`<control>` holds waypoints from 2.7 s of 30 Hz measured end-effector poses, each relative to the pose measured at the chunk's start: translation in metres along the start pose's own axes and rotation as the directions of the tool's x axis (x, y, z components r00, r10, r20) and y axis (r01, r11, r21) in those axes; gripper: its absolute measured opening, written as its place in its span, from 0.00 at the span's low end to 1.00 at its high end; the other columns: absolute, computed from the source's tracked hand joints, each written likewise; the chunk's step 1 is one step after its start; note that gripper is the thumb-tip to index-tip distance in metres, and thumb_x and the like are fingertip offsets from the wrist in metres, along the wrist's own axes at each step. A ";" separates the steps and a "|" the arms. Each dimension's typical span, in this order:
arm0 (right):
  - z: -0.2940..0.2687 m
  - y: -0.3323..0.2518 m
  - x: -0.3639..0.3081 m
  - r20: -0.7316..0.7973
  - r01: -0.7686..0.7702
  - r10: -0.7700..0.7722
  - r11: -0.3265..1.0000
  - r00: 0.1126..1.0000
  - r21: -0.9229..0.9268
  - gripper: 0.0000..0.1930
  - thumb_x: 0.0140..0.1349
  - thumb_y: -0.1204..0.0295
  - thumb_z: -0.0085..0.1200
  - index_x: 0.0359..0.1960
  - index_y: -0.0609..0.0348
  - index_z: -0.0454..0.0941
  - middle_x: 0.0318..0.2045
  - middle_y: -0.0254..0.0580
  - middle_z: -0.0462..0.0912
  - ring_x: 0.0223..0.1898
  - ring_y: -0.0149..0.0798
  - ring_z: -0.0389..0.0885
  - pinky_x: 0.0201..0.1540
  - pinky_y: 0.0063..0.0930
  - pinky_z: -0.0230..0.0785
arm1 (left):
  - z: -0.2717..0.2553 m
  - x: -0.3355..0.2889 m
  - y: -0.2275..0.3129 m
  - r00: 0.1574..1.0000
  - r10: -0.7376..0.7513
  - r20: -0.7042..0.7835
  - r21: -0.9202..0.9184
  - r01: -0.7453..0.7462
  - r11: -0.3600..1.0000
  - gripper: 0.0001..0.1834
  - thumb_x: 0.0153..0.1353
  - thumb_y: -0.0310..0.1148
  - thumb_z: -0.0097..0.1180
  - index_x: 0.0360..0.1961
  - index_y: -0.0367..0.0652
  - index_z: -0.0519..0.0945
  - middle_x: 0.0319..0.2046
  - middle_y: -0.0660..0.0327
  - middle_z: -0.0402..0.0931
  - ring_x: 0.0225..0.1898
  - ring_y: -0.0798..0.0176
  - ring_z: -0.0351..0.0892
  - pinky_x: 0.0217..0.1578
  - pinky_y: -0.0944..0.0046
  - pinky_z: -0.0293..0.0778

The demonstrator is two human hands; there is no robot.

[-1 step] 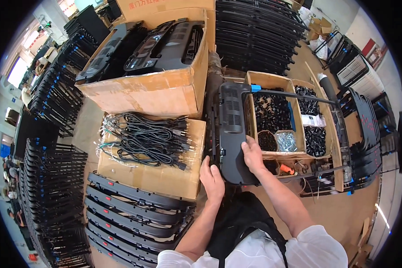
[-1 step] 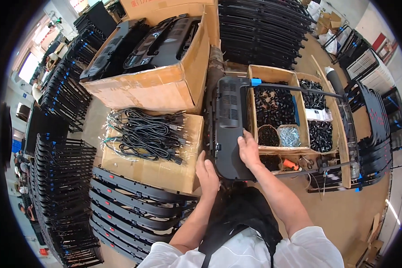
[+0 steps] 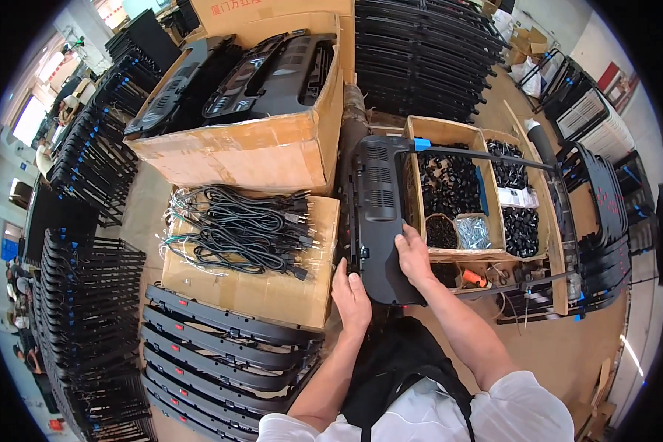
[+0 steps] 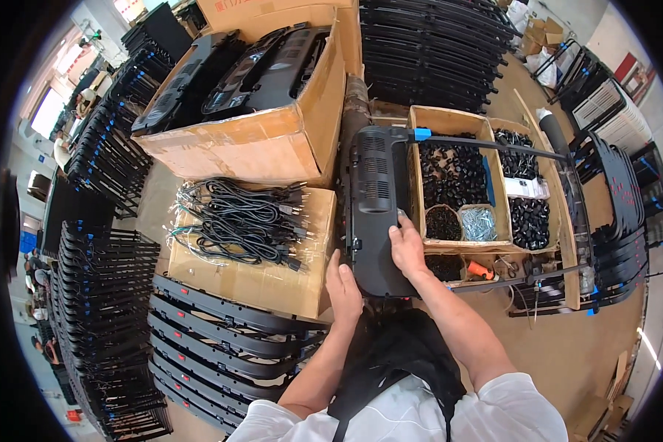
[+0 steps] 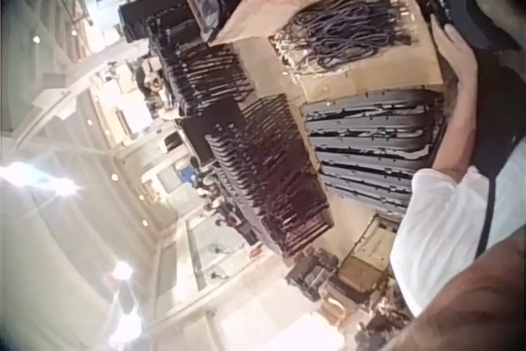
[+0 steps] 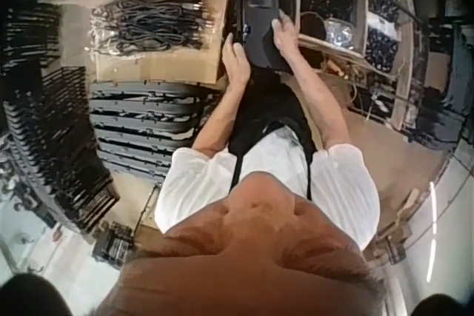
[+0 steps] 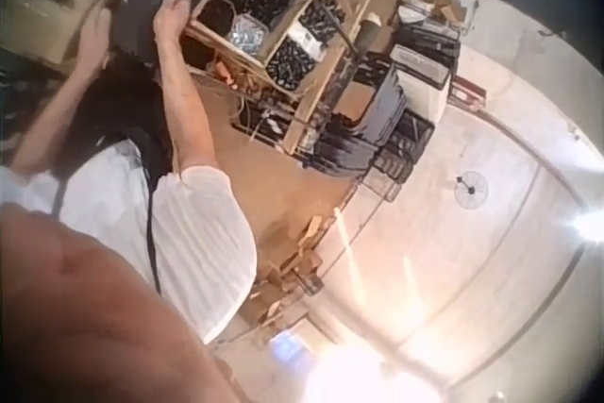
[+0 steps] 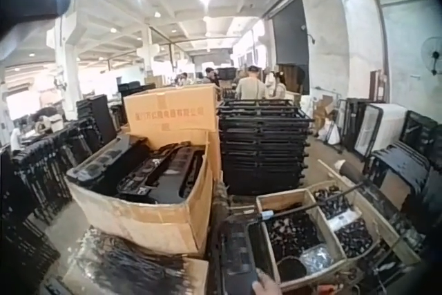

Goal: Assembling components of fitness equipment by attaching plastic housings and wiring harnesses using a power screwdriver.

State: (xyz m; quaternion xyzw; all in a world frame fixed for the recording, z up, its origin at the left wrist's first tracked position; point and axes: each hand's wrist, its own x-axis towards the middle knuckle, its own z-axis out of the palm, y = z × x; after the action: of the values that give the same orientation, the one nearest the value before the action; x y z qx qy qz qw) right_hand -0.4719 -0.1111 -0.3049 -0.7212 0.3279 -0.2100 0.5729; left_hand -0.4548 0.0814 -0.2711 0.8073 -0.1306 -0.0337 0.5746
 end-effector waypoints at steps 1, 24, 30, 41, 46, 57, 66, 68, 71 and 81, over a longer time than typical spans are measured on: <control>0.010 -0.007 -0.006 0.040 -0.054 0.052 0.998 0.998 0.044 0.23 0.76 0.68 0.49 0.67 0.69 0.71 0.45 0.53 0.87 0.46 0.45 0.86 0.56 0.37 0.74 | -0.001 -0.005 -0.010 1.000 -0.006 -0.006 0.014 0.006 1.000 0.29 0.80 0.41 0.39 0.70 0.28 0.67 0.66 0.35 0.71 0.66 0.35 0.71 0.67 0.45 0.65; -0.318 0.043 -0.168 0.501 -0.731 0.675 0.672 0.542 -0.115 0.18 0.71 0.58 0.56 0.48 0.59 0.87 0.34 0.34 0.86 0.29 0.25 0.80 0.31 0.23 0.72 | 0.204 0.006 0.067 0.333 0.145 0.932 0.047 -0.507 0.861 0.13 0.67 0.28 0.58 0.52 0.43 0.84 0.48 0.53 0.81 0.54 0.48 0.81 0.54 0.50 0.78; -0.315 0.141 -0.153 0.151 -0.811 0.798 0.569 0.584 0.136 0.17 0.69 0.61 0.56 0.45 0.62 0.87 0.34 0.36 0.86 0.29 0.27 0.82 0.27 0.24 0.71 | 0.303 -0.008 -0.025 -0.189 -0.163 0.968 -0.053 -0.795 0.605 0.28 0.64 0.28 0.57 0.66 0.56 0.76 0.64 0.50 0.70 0.67 0.44 0.71 0.65 0.47 0.71; -0.237 0.252 -0.018 -0.178 -0.362 0.957 0.254 0.231 0.897 0.17 0.67 0.63 0.67 0.42 0.68 0.82 0.32 0.43 0.85 0.27 0.39 0.85 0.23 0.34 0.81 | 0.321 0.002 -0.047 -0.409 -0.199 0.891 -0.240 -0.794 0.558 0.14 0.62 0.26 0.55 0.49 0.46 0.76 0.52 0.49 0.72 0.55 0.42 0.77 0.52 0.47 0.78; -0.238 0.260 -0.013 -0.461 -0.297 0.863 0.505 0.208 0.811 0.12 0.59 0.70 0.69 0.38 0.63 0.80 0.32 0.41 0.85 0.23 0.35 0.81 0.17 0.31 0.74 | 0.324 0.001 -0.048 -0.217 -0.208 0.954 0.012 -0.664 0.748 0.13 0.64 0.25 0.56 0.50 0.43 0.75 0.50 0.47 0.74 0.55 0.39 0.76 0.55 0.45 0.75; -0.307 0.245 -0.058 -0.113 -0.135 0.772 0.250 0.625 0.959 0.24 0.67 0.66 0.61 0.63 0.53 0.70 0.46 0.44 0.83 0.38 0.39 0.83 0.39 0.34 0.83 | 0.316 -0.006 -0.076 -0.178 -0.630 0.756 0.654 0.257 0.711 0.14 0.77 0.45 0.49 0.46 0.47 0.79 0.32 0.67 0.75 0.30 0.70 0.73 0.30 0.66 0.71; -0.321 0.160 -0.164 -0.339 -0.137 0.677 0.546 0.653 0.826 0.29 0.64 0.70 0.64 0.66 0.58 0.68 0.56 0.54 0.83 0.52 0.45 0.85 0.50 0.47 0.84 | 0.316 0.005 -0.048 -0.436 -0.457 0.776 0.614 0.688 0.386 0.15 0.80 0.43 0.46 0.43 0.45 0.79 0.38 0.64 0.80 0.38 0.64 0.79 0.38 0.63 0.74; -0.328 0.095 -0.167 -0.480 -0.223 0.633 0.716 0.607 0.662 0.28 0.63 0.73 0.64 0.64 0.61 0.70 0.54 0.50 0.84 0.53 0.44 0.85 0.49 0.40 0.85 | 0.311 0.012 -0.038 -0.426 -0.413 0.805 0.581 0.706 0.404 0.15 0.80 0.42 0.46 0.43 0.44 0.79 0.40 0.62 0.82 0.43 0.61 0.83 0.42 0.62 0.78; -0.347 0.031 -0.189 -0.485 -0.308 0.420 0.904 0.767 0.297 0.29 0.61 0.74 0.66 0.64 0.63 0.71 0.54 0.49 0.84 0.57 0.43 0.83 0.60 0.41 0.77 | 0.298 0.018 -0.019 -0.410 -0.275 0.869 0.494 0.721 0.486 0.16 0.78 0.43 0.51 0.51 0.40 0.80 0.50 0.53 0.84 0.58 0.52 0.83 0.58 0.51 0.79; -0.354 -0.054 -0.134 -0.283 0.125 -0.071 0.977 0.957 0.175 0.34 0.60 0.70 0.67 0.67 0.65 0.68 0.55 0.56 0.84 0.57 0.45 0.82 0.67 0.45 0.69 | 0.265 0.002 0.016 0.008 -0.205 0.979 0.122 0.780 0.614 0.10 0.77 0.36 0.55 0.52 0.46 0.81 0.29 0.70 0.76 0.24 0.74 0.73 0.22 0.72 0.69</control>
State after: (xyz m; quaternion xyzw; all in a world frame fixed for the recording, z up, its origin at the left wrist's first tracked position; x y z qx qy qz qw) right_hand -0.7927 -0.2524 -0.1533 -0.6424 0.3463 -0.3667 0.5771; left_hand -0.5097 -0.1676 -0.3457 0.4297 -0.1266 -0.7501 0.4864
